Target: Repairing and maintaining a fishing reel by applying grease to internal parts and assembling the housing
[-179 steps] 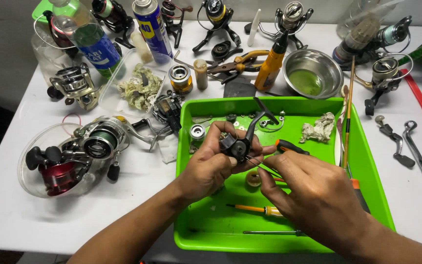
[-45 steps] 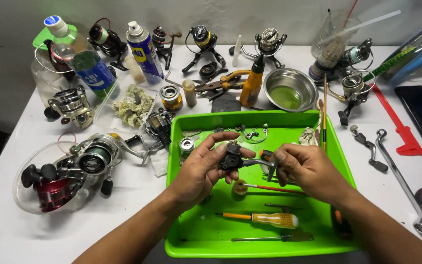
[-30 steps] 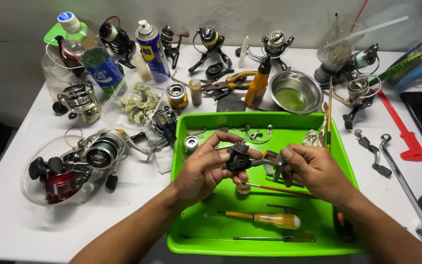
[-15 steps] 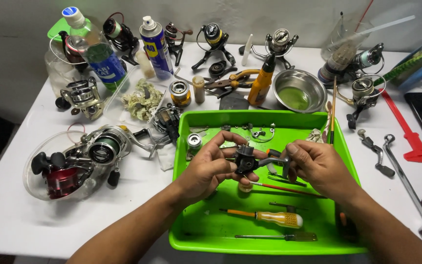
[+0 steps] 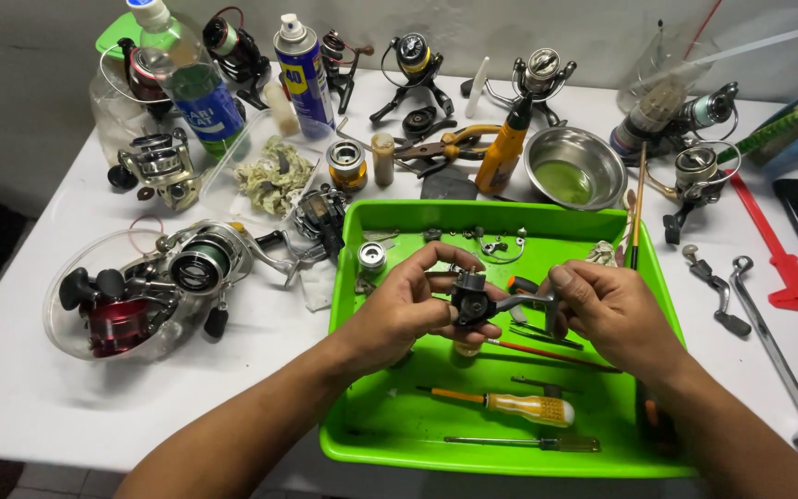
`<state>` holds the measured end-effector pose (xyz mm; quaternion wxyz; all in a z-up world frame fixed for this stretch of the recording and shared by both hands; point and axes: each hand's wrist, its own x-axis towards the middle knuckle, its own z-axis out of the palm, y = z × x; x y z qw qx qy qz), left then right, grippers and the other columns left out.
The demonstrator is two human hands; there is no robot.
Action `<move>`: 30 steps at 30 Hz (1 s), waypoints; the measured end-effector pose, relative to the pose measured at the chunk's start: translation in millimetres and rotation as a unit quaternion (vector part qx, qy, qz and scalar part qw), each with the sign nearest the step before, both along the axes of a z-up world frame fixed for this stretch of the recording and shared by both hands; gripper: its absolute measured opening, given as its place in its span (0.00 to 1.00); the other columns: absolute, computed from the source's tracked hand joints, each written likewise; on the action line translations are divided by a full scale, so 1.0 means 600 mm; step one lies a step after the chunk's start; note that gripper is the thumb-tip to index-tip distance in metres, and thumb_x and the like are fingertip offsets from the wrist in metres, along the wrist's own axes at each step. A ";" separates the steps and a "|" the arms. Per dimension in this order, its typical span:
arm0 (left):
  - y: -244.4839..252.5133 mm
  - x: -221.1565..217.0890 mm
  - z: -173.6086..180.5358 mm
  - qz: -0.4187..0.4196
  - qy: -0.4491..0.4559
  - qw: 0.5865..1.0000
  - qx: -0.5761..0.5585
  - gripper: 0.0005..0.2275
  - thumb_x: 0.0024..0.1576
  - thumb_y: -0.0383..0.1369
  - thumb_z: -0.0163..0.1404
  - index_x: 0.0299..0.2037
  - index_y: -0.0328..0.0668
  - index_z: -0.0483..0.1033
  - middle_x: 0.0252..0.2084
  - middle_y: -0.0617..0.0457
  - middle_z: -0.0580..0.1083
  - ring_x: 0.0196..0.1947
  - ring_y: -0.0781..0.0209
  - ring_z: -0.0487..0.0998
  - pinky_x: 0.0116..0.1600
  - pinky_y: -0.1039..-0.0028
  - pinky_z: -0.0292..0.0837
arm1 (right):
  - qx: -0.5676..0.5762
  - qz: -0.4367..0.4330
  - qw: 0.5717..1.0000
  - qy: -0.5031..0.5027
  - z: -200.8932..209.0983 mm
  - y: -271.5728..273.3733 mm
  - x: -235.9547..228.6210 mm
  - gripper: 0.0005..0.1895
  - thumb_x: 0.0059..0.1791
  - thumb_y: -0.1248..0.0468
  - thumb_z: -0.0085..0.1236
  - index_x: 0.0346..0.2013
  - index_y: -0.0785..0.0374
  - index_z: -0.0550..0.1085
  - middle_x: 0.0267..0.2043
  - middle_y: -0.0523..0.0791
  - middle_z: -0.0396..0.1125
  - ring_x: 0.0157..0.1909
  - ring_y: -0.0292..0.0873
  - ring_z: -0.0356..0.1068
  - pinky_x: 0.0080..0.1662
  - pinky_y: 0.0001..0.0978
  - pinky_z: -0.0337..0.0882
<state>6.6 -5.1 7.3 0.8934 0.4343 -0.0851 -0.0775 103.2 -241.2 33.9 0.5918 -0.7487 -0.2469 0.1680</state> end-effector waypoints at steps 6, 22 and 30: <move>0.000 -0.001 0.002 0.003 0.005 1.000 0.017 0.23 0.50 0.16 0.42 0.58 0.30 0.63 0.52 0.23 0.75 0.41 0.34 0.83 0.46 0.55 0.85 | -0.015 -0.005 1.000 -0.012 0.008 0.005 -0.005 0.22 0.58 0.58 0.49 0.23 0.64 0.77 0.11 0.49 0.65 0.17 0.35 0.55 0.21 0.23 0.56; 0.007 0.003 -0.009 0.007 -0.005 1.000 0.024 0.25 0.50 0.19 0.42 0.62 0.32 0.59 0.51 0.25 0.74 0.41 0.38 0.83 0.46 0.58 0.86 | -0.045 0.017 0.998 -0.045 0.010 0.001 -0.002 0.24 0.59 0.56 0.48 0.21 0.62 0.77 0.12 0.47 0.68 0.18 0.36 0.58 0.25 0.25 0.62; 0.013 0.010 -0.015 0.026 -0.013 0.999 0.013 0.23 0.55 0.27 0.48 0.62 0.33 0.58 0.51 0.28 0.75 0.39 0.45 0.84 0.44 0.66 0.85 | -0.071 0.025 0.995 -0.071 0.016 0.002 -0.005 0.25 0.58 0.57 0.48 0.20 0.61 0.77 0.13 0.46 0.70 0.19 0.36 0.58 0.26 0.29 0.64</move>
